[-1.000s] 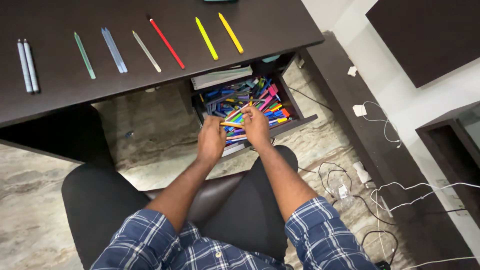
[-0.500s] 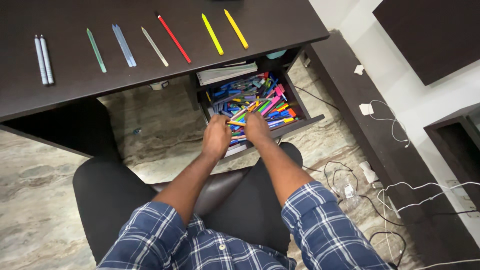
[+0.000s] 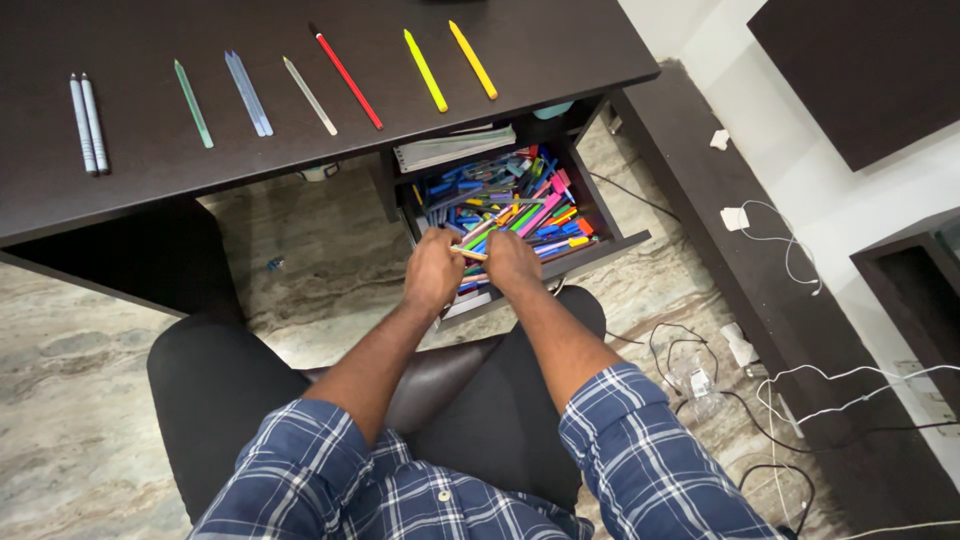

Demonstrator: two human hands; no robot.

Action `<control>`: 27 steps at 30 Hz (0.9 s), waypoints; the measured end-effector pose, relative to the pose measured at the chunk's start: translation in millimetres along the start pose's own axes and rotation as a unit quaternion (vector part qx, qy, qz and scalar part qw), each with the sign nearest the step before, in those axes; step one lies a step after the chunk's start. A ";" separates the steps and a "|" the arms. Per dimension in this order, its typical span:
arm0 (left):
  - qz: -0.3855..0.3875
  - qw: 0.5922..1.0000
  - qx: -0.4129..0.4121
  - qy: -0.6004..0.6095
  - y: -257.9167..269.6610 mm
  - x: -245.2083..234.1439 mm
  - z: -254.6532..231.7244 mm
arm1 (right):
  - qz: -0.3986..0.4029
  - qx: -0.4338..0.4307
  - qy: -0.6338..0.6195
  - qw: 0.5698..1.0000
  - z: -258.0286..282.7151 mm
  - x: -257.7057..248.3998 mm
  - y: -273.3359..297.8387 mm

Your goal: The person takes pens from a drawer and arranges them on the desk by color. They repeatedly reach into the drawer, select pens, and place them in rows on the desk surface.

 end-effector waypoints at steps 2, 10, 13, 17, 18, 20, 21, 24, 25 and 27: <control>0.007 1.000 -0.007 -0.004 -0.4 -0.9 -1.7 | 0.015 0.014 -0.004 1.000 -1.2 -0.3 0.2; 0.018 0.999 -0.025 -0.005 -0.1 -4.8 -6.9 | 0.000 0.025 -0.036 0.999 3.0 -7.5 5.4; 0.023 0.999 -0.029 0.002 -0.6 -8.2 -11.3 | -0.026 0.018 -0.071 0.997 6.3 -14.5 8.8; 0.020 1.000 -0.015 0.001 1.0 -10.9 -18.7 | -0.124 -0.065 -0.104 0.985 15.4 -30.8 19.6; 0.018 1.000 -0.005 -0.002 0.4 -10.7 -21.3 | -0.144 -0.090 -0.107 0.980 16.7 -35.6 21.9; 0.026 1.000 0.000 0.001 -1.7 -11.1 -22.3 | -0.176 -0.126 -0.122 0.969 18.5 -43.0 24.3; 0.031 1.000 0.003 0.003 -2.5 -11.5 -22.3 | -0.192 -0.144 -0.130 0.962 19.1 -46.3 24.8; 0.018 1.000 0.001 -0.008 -2.3 -16.7 -24.0 | -0.107 -0.164 -0.272 0.942 16.0 -47.7 13.2; 0.022 1.000 -0.012 -0.013 -2.7 -17.8 -24.4 | -0.055 -0.123 -0.321 0.937 9.6 -45.7 8.3; 0.029 0.999 -0.040 -0.023 -2.1 -23.7 -25.4 | 0.050 -0.039 -0.416 0.907 0.4 -38.4 3.6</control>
Point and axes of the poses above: each hand's wrist, its own y-axis away from the middle knuckle, its own x-axis out of the palm, z = x × y, the point moved 5 cm from there along -y, towards the middle knuckle, and after that the axes turned 4 degrees about -x, right-handed, at the moved point
